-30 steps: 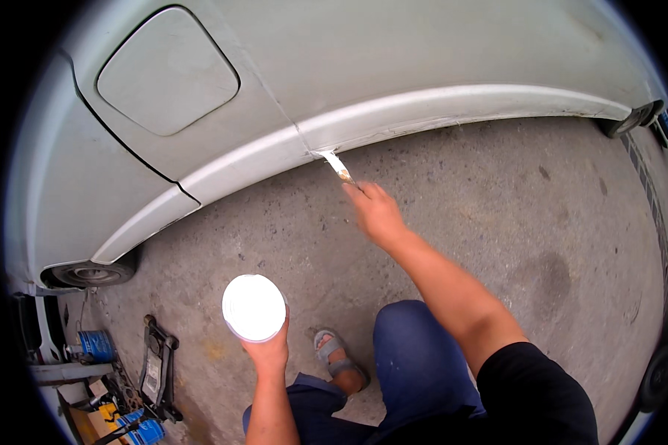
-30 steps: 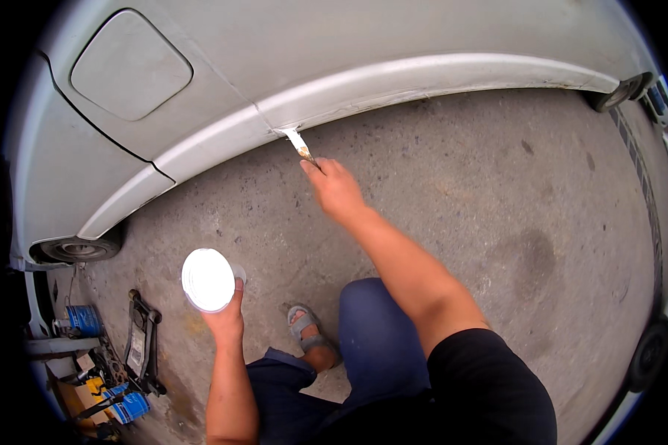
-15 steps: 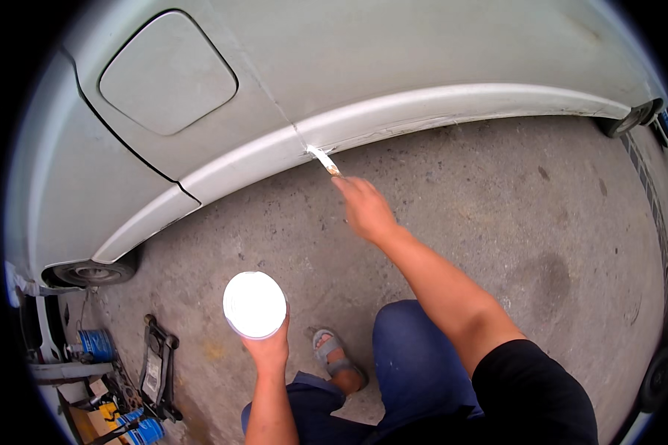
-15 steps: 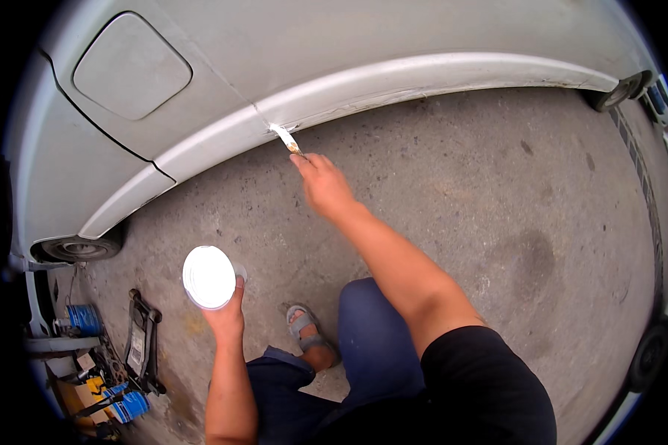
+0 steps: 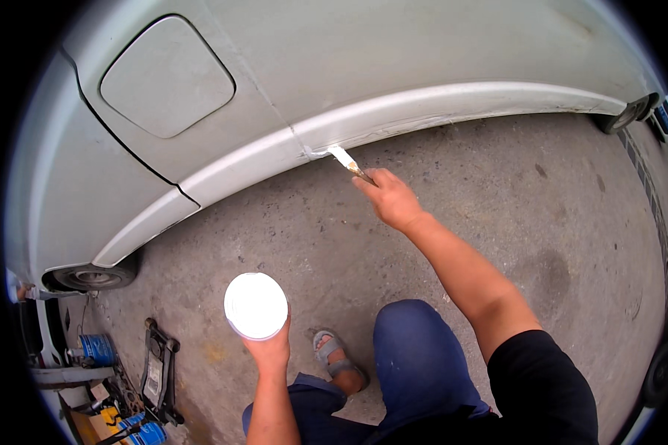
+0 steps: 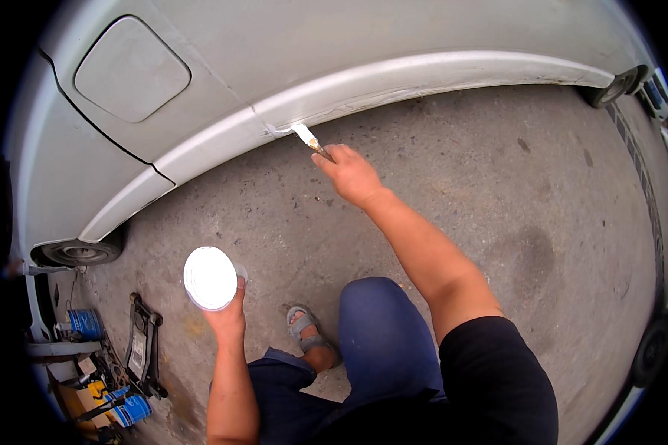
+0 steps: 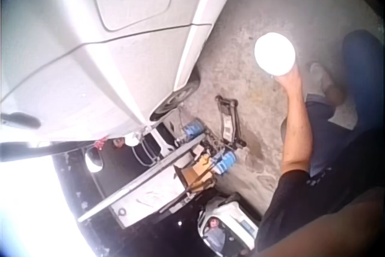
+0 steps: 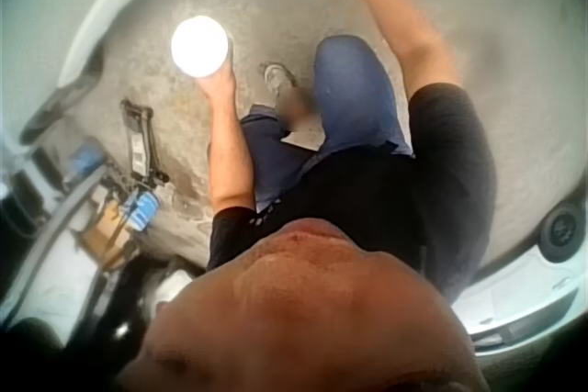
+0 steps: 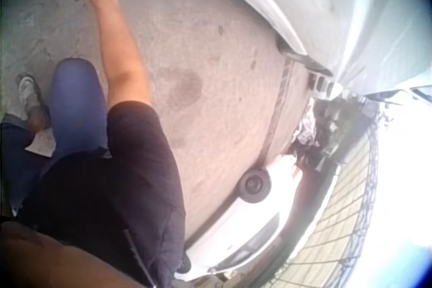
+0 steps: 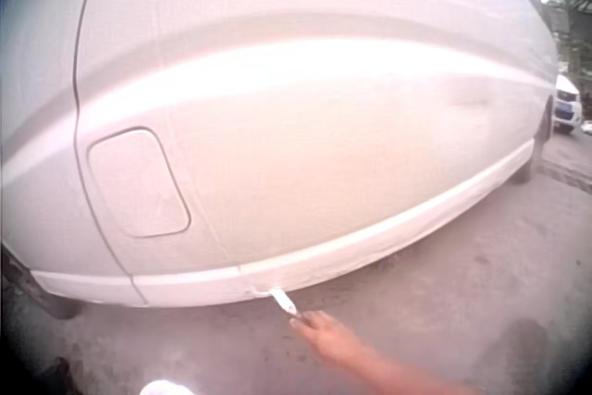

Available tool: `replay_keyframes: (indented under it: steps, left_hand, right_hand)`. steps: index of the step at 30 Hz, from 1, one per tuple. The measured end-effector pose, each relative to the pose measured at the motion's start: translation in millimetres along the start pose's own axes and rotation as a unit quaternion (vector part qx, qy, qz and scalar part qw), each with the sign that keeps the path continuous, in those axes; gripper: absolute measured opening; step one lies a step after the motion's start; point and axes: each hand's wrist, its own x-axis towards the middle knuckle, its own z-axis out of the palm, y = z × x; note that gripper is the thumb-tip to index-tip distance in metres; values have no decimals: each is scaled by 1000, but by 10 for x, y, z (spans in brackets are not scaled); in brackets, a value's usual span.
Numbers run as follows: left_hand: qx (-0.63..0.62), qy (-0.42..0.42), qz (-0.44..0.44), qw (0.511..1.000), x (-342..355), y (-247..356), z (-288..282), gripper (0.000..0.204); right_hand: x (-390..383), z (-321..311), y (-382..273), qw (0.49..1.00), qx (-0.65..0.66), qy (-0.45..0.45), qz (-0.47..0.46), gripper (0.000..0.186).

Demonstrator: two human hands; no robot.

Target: The person uses a paintbrush to apply white paint to the front bumper and side panels of a white van. They dip the brush into a small white container to reload paint and move around the vehicle to cover different areas, including the wheel arch and lower trim.

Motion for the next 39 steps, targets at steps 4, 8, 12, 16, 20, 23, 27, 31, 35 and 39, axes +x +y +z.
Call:
replay_keyframes:
  steps: [4, 8, 12, 16, 20, 23, 27, 31, 35, 39]
  left_hand:
    - [-9, 4, 8, 1000, 0, -1, 26, 62]
    - [13, 1, 12, 1000, -3, 6, 39, 62]
    - [19, -8, 14, 1000, -8, -8, 26, 58]
    - [28, -2, 27, 999, 9, -74, 50, 57]
    - [11, 0, 36, 999, 30, -145, 80, 54]
    - [-4, -15, -14, 1000, 32, -107, 123, 64]
    - [9, -25, 7, 1000, 32, -143, 154, 64]
    - [8, -19, 30, 999, 17, -64, 220, 55]
    - [8, -20, 43, 999, 10, -27, 244, 51]
    - [34, -25, 26, 999, -1, -55, 239, 54]
  right_hand:
    - [16, 19, -49, 999, -7, -23, -22, 38]
    - [85, 11, -146, 998, 7, -60, -19, 37]
    - [85, -1, -61, 1000, -8, 1, -14, 38]
    - [-73, -121, 145, 999, 17, 24, 31, 38]
    - [-159, -199, 196, 996, 67, 34, 56, 35]
    - [-127, -191, 297, 991, 83, 91, 58, 31]
    - [-177, -282, 533, 983, 92, 109, 117, 27]
    - [-294, -424, 754, 969, 87, 168, 157, 25]
    - [-375, -421, 749, 969, 64, 167, 172, 27]
    - [-331, -333, 634, 983, 70, 137, 98, 26]
